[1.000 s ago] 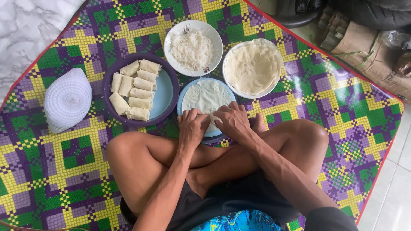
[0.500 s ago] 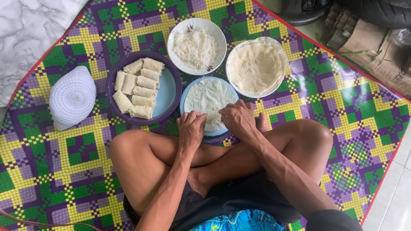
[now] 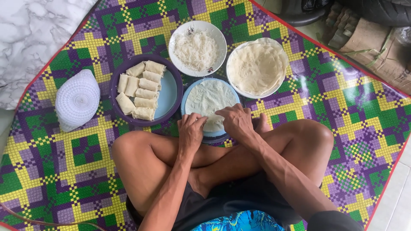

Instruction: Assembling spring rolls by placing filling on thin dough wrappers and rolling them into cylinders.

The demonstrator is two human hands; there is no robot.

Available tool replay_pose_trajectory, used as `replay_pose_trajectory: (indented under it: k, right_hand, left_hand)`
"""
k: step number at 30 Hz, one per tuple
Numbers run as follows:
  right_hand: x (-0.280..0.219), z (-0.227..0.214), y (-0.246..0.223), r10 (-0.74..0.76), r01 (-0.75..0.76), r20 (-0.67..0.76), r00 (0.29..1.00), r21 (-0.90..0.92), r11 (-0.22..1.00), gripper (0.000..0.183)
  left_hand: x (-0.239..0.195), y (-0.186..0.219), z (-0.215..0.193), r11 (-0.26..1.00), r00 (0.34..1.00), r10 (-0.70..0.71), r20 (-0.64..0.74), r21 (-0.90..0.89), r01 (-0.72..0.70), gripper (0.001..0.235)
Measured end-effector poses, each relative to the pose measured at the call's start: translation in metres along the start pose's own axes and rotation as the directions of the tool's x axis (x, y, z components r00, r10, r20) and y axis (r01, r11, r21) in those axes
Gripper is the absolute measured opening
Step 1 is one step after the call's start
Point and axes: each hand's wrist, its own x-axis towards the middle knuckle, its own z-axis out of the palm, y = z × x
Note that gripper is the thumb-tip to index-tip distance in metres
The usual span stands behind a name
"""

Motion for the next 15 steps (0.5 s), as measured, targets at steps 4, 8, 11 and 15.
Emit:
replay_pose_trajectory:
  k: [4, 8, 11, 15]
  right_hand:
    - [0.001, -0.005, 0.004, -0.002, 0.003, -0.021, 1.0, 0.059, 0.998, 0.027]
    - [0.003, -0.014, 0.005, 0.007, -0.005, -0.022, 1.0, 0.077, 0.997, 0.033]
    - [0.002, -0.019, 0.007, 0.042, -0.038, -0.041, 0.998, 0.093, 0.995, 0.027]
    - [0.008, 0.001, 0.023, 0.103, -0.108, 0.036, 0.994, 0.18, 0.978, 0.017]
  left_hand:
    - [-0.006, -0.001, -0.007, 0.992, 0.993, -0.117, 0.023, -0.039, 0.118, 0.017]
    - [-0.001, 0.003, -0.015, 0.984, 0.984, -0.177, 0.008, 0.0, 0.177, 0.014]
    - [-0.001, 0.008, -0.022, 0.973, 0.973, -0.23, -0.001, -0.003, 0.23, 0.016]
    - [0.001, 0.011, -0.028, 0.931, 0.934, -0.358, 0.008, -0.081, 0.357, 0.024]
